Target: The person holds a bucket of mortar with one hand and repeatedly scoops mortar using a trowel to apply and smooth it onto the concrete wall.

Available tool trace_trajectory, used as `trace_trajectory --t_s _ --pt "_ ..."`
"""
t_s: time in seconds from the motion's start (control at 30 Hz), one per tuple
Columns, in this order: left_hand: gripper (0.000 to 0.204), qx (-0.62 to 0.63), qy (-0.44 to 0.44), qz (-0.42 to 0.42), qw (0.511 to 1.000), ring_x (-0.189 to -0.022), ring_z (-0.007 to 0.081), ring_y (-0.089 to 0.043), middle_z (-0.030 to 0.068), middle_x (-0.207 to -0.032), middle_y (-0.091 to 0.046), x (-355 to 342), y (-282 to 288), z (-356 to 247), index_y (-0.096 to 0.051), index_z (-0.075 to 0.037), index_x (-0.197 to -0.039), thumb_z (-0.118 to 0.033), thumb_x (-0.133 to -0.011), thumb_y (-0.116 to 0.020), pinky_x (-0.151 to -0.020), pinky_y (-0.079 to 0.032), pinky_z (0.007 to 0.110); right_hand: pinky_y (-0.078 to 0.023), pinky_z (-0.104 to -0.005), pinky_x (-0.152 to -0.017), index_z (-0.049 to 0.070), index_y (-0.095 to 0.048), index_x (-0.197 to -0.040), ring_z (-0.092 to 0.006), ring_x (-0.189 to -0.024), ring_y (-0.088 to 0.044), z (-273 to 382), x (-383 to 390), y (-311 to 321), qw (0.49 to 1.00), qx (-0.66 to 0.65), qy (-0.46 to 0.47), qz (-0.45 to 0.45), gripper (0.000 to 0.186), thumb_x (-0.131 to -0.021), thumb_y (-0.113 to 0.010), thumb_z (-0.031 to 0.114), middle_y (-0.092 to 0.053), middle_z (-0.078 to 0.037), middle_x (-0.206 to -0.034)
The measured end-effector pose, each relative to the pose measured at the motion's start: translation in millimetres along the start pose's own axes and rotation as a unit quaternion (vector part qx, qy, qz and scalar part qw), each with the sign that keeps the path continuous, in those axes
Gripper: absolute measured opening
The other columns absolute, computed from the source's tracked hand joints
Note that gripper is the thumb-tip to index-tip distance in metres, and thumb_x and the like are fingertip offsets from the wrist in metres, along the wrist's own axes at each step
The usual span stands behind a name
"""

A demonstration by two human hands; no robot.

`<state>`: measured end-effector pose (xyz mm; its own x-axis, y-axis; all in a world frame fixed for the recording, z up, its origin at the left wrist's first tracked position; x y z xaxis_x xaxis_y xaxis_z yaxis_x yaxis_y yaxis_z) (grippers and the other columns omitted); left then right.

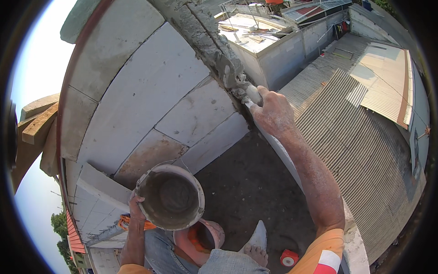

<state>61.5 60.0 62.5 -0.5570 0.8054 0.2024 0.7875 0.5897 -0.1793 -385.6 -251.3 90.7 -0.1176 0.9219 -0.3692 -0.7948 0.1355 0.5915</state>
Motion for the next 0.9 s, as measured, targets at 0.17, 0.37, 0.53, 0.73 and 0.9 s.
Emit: trace_trajectory --t_s 0.17,0.37,0.53,0.73,0.9 --pt "0.062 -0.004 -0.005 0.029 1.0 -0.104 0.0312 -0.067 0.0174 -0.117 -0.068 3 -3 -3 -0.06 0.006 -0.124 -0.001 -0.064 -0.049 -0.099 -0.053 0.041 -0.052 -0.051 -0.089 -0.003 -0.066 -0.112 -0.0408 -0.097 -0.069 24 -5 14 0.996 0.04 -0.012 0.08 0.036 -0.082 -0.066 0.017 -0.071 -0.026 -0.096" --pt "0.06 -0.001 -0.005 0.032 0.999 -0.104 0.0307 -0.067 0.0172 -0.117 -0.068 4 -1 -3 -0.06 0.006 -0.123 -0.001 -0.064 -0.049 -0.097 -0.055 0.041 -0.055 -0.0458 -0.083 -0.008 -0.068 -0.102 -0.035 -0.083 -0.071 55 -37 59 0.994 0.035 0.034 0.098 0.032 -0.08 -0.066 0.016 -0.071 -0.025 -0.087" --pt "0.06 0.021 0.0 0.04 0.999 -0.105 0.031 -0.067 0.0174 -0.119 -0.066 -4 -18 0 -0.058 0.006 -0.124 0.0 -0.066 -0.05 -0.096 -0.055 0.041 -0.054 -0.0367 -0.058 -0.007 -0.07 -0.098 -0.0175 -0.062 -0.064 76 -42 83 0.982 -0.115 -0.018 0.147 0.033 -0.081 -0.067 0.021 -0.063 -0.013 -0.071" --pt "0.061 0.064 0.001 0.054 0.997 -0.107 0.032 -0.066 0.0183 -0.119 -0.066 4 -44 -7 -0.057 0.006 -0.127 0.001 -0.067 -0.05 -0.097 -0.055 0.043 -0.05 -0.0302 -0.051 -0.008 -0.067 -0.115 -0.0137 -0.06 -0.059 65 -29 64 0.967 -0.212 -0.038 0.139 0.044 -0.084 -0.068 0.025 -0.062 -0.008 -0.075" --pt "0.061 0.079 -0.004 0.042 0.996 -0.107 0.0321 -0.066 0.0184 -0.12 -0.066 4 -26 -1 -0.057 0.006 -0.127 0.001 -0.067 -0.05 -0.098 -0.055 0.043 -0.052 -0.0329 -0.063 -0.003 -0.059 -0.134 -0.0153 -0.071 -0.061 66 -57 54 0.986 -0.163 0.039 -0.019 0.053 -0.087 -0.071 0.02 -0.062 -0.008 -0.08"
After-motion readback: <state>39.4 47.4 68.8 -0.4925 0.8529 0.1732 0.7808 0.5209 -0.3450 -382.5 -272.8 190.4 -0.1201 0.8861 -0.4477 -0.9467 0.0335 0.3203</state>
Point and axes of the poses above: each hand's wrist, its own x-axis away from the middle knuckle, its own y-axis out of the back of the hand, z = x × y, the point moved 3 cm from there along -x, towards the middle knuckle
